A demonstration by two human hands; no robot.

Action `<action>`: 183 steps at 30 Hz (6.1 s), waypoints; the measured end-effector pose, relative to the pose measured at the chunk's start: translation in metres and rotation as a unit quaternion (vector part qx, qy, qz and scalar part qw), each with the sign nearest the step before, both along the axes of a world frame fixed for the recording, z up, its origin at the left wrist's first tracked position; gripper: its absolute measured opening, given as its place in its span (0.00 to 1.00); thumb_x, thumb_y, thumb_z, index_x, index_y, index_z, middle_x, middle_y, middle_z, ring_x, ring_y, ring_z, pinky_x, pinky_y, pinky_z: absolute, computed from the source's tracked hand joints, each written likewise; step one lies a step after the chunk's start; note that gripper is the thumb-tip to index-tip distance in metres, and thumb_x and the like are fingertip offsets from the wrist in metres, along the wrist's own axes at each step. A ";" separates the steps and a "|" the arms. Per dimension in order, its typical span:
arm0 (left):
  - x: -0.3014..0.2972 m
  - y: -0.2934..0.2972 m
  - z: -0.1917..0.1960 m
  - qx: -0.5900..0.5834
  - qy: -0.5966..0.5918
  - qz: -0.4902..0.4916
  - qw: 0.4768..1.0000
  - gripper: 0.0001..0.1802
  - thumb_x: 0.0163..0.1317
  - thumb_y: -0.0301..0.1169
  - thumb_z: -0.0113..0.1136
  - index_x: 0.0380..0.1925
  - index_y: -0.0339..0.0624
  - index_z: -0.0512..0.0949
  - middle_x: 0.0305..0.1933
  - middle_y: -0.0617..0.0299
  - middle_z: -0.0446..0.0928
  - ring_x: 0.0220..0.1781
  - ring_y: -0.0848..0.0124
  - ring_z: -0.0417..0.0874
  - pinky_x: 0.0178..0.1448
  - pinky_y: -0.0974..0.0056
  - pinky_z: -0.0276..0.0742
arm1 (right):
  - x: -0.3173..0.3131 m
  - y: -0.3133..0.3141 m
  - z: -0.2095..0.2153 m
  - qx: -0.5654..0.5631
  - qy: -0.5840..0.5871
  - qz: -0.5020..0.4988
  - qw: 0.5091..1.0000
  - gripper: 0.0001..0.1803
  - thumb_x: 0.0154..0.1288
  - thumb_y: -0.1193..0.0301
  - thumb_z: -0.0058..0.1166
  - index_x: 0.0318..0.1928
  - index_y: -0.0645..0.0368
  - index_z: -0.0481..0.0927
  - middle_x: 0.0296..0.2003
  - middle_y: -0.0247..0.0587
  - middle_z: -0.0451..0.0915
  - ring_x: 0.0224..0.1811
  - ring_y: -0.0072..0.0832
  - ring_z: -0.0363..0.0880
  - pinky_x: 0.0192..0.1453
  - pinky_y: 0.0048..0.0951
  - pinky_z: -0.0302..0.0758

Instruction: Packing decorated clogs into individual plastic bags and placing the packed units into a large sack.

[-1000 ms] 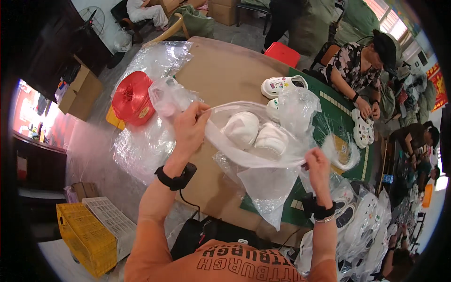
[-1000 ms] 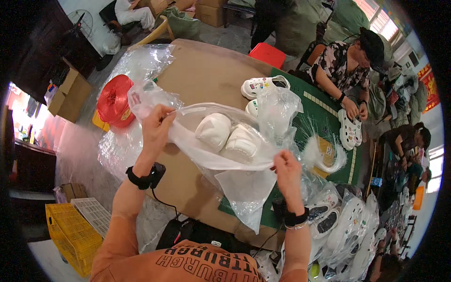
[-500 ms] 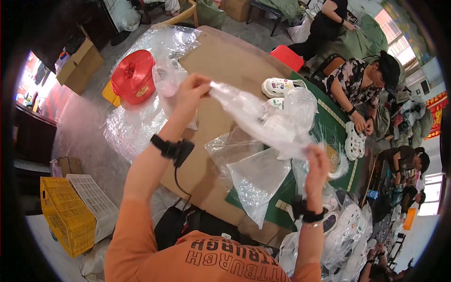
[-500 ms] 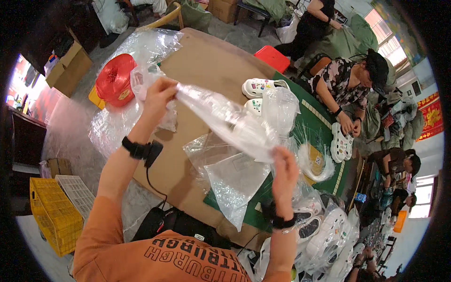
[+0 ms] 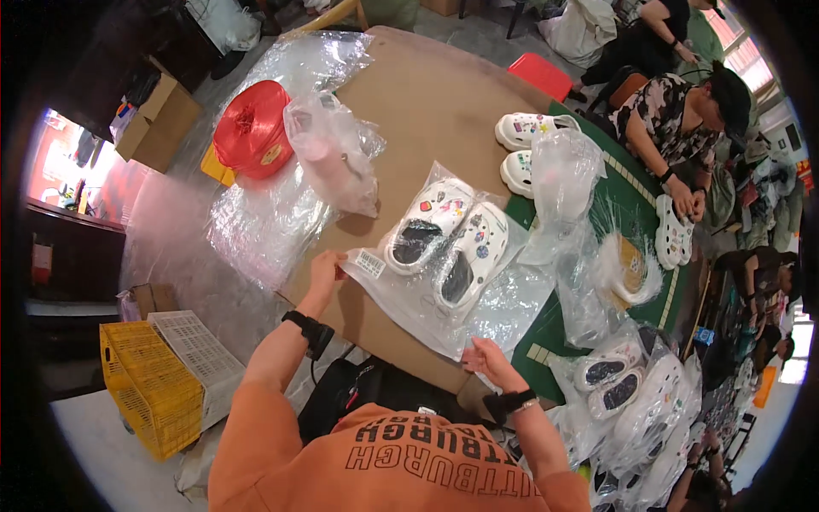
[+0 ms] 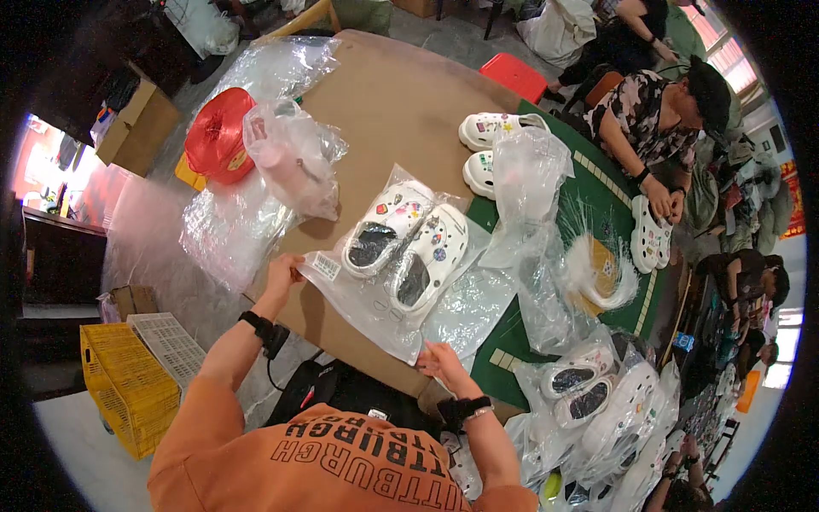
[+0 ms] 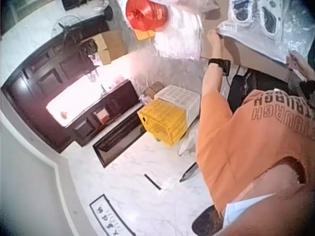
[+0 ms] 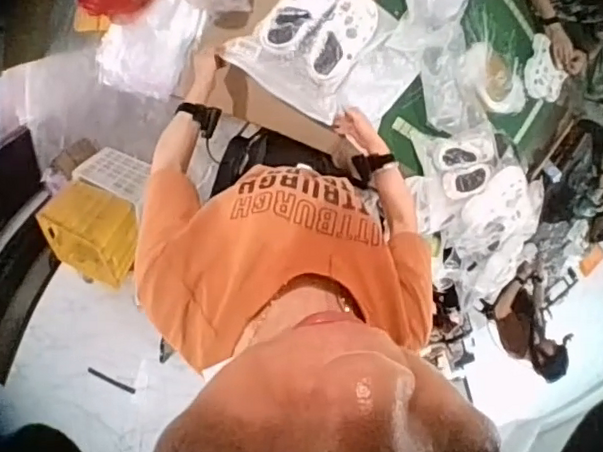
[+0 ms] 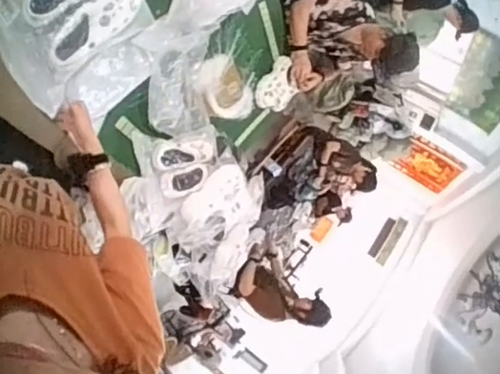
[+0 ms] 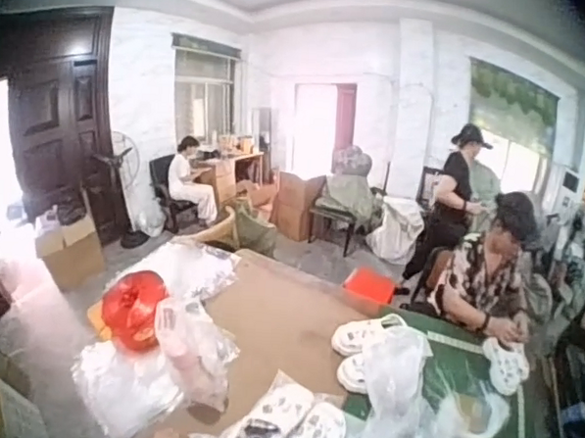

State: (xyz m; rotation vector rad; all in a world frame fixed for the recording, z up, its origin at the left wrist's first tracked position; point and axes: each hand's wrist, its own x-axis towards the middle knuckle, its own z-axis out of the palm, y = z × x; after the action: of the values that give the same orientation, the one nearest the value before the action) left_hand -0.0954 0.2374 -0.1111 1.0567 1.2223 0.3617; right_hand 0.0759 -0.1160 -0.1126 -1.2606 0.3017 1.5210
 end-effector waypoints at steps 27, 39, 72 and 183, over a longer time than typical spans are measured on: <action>0.131 -0.114 0.155 0.679 -0.173 -0.459 0.547 0.11 0.40 0.17 0.51 0.28 0.38 0.73 0.22 0.58 0.69 0.27 0.59 0.70 0.32 0.58 0.65 | 0.040 0.065 0.094 0.350 0.190 -0.036 0.917 0.41 0.53 0.33 0.30 0.49 0.56 0.68 0.49 0.43 0.69 0.46 0.33 0.73 0.40 0.42 0.73; 0.114 -0.160 0.255 0.687 -0.320 -0.517 0.398 0.19 0.52 0.35 0.58 0.45 0.50 0.69 0.50 0.56 0.67 0.44 0.60 0.71 0.47 0.50 0.67 | 0.030 0.011 0.215 0.336 -0.027 -0.074 0.939 0.10 0.61 0.64 0.41 0.36 0.54 0.74 0.35 0.30 0.75 0.39 0.19 0.71 0.41 0.23 0.67; 0.213 -0.314 0.156 0.554 -0.103 -0.564 0.603 0.08 0.46 0.20 0.55 0.29 0.40 0.76 0.25 0.58 0.74 0.27 0.62 0.74 0.32 0.63 0.67 | 0.372 -0.432 0.203 -0.151 -0.553 -0.140 0.808 0.18 0.50 0.71 0.55 0.43 0.60 0.72 0.37 0.37 0.77 0.37 0.34 0.76 0.35 0.44 0.69; 0.117 -0.086 0.056 0.550 -0.025 -0.432 0.715 0.07 0.50 0.31 0.55 0.29 0.42 0.73 0.29 0.59 0.71 0.35 0.60 0.72 0.37 0.58 0.66 | 0.005 -0.020 -0.016 -0.076 -0.369 0.064 0.924 0.29 0.55 0.65 0.53 0.55 0.63 0.61 0.51 0.44 0.64 0.44 0.31 0.71 0.45 0.31 0.68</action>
State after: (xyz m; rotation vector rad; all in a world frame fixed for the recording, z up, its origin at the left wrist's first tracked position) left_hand 0.0218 0.1510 -0.0555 2.4811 0.2114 0.3536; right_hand 0.0812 -0.1358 -0.1289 -1.9059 -0.1666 1.0332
